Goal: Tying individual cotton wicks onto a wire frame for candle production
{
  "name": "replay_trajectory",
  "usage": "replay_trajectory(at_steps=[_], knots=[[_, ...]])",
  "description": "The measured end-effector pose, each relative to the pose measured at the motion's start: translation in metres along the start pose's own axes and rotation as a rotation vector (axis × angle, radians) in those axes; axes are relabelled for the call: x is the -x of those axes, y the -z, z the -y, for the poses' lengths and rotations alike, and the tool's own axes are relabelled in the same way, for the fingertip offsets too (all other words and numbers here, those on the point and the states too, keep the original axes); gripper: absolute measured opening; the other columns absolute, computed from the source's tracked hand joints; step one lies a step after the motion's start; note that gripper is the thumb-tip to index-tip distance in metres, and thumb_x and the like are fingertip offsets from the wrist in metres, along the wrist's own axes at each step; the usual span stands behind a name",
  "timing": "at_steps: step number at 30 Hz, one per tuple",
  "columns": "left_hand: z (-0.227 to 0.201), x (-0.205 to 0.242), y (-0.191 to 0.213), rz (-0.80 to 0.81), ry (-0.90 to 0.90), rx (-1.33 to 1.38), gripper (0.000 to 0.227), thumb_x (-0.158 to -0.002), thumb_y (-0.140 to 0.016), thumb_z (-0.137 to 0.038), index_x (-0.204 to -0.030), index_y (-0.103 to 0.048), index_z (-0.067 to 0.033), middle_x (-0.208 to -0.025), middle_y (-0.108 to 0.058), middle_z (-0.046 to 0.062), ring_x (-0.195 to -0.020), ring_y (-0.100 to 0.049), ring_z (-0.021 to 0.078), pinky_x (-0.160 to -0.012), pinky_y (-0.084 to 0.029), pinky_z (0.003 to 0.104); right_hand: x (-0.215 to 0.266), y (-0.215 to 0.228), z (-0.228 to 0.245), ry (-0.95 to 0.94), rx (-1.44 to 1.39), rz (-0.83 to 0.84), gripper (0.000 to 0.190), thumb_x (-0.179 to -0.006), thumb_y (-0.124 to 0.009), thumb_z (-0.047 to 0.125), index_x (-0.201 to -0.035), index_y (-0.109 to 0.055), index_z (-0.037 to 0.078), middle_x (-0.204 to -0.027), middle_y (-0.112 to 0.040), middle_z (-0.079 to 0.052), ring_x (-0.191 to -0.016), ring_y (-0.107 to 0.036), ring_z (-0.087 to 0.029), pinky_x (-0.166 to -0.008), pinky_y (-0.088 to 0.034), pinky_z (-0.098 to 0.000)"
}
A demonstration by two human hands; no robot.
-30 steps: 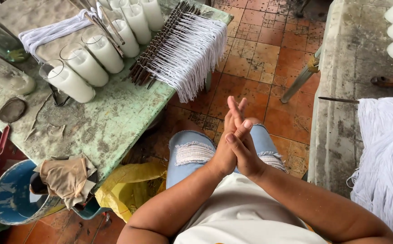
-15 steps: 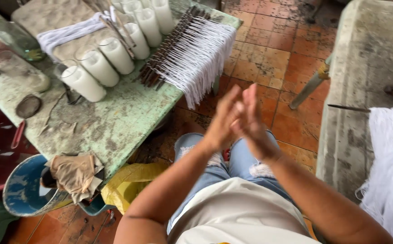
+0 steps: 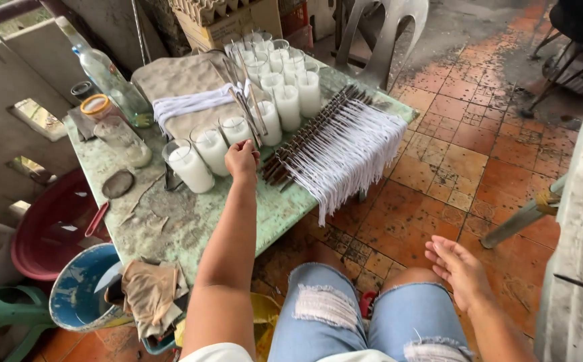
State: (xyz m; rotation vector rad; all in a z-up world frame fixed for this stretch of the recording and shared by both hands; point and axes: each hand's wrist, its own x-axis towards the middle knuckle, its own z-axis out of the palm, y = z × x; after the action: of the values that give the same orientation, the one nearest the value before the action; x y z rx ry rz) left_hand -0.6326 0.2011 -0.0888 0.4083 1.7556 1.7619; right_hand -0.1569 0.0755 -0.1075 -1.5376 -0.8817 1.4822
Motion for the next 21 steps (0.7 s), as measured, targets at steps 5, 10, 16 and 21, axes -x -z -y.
replay_trajectory(at_steps=[5,10,16,21], knots=[[0.004,-0.024,-0.024,-0.004,-0.41,-0.883,0.038,-0.097,-0.064,-0.038,-0.129,-0.058,-0.0182,-0.126,-0.063,0.009,-0.101,-0.065,0.0368,-0.072,-0.052,0.054,-0.011,0.007,-0.004,-0.023,0.061,-0.022,0.036,-0.102,-0.058,0.016,-0.135,-0.064,0.003,-0.131,-0.069,-0.015,-0.116,-0.064,-0.025,-0.094,-0.046,-0.0365],[0.011,-0.035,-0.035,-0.015,-0.544,-1.055,0.036,-0.094,-0.067,-0.028,-0.127,-0.059,-0.0134,-0.115,-0.064,0.013,-0.091,-0.068,0.0427,-0.069,-0.054,0.057,0.001,0.0,0.013,-0.079,0.104,-0.032,0.038,-0.101,-0.058,0.017,-0.137,-0.064,0.003,-0.135,-0.068,-0.015,-0.123,-0.063,-0.027,-0.105,-0.044,-0.0402],[0.009,-0.059,-0.035,-0.075,-0.559,-1.058,0.013,-0.096,-0.055,-0.019,-0.102,-0.065,-0.0148,-0.098,-0.07,0.009,-0.083,-0.068,0.0337,-0.068,-0.054,0.049,-0.001,0.0,0.008,-0.092,0.112,-0.006,0.039,-0.1,-0.059,0.016,-0.137,-0.064,0.003,-0.136,-0.069,-0.014,-0.125,-0.064,-0.027,-0.109,-0.043,-0.0414],[-0.014,-0.044,-0.036,-0.134,-0.394,-0.756,0.026,-0.095,-0.058,-0.029,-0.117,-0.071,-0.0216,-0.109,-0.073,0.009,-0.102,-0.066,0.0322,-0.081,-0.053,0.048,-0.002,-0.003,0.005,-0.09,0.119,0.018,0.04,-0.099,-0.061,0.015,-0.137,-0.065,0.004,-0.133,-0.07,-0.015,-0.121,-0.064,-0.026,-0.105,-0.045,-0.0384]])
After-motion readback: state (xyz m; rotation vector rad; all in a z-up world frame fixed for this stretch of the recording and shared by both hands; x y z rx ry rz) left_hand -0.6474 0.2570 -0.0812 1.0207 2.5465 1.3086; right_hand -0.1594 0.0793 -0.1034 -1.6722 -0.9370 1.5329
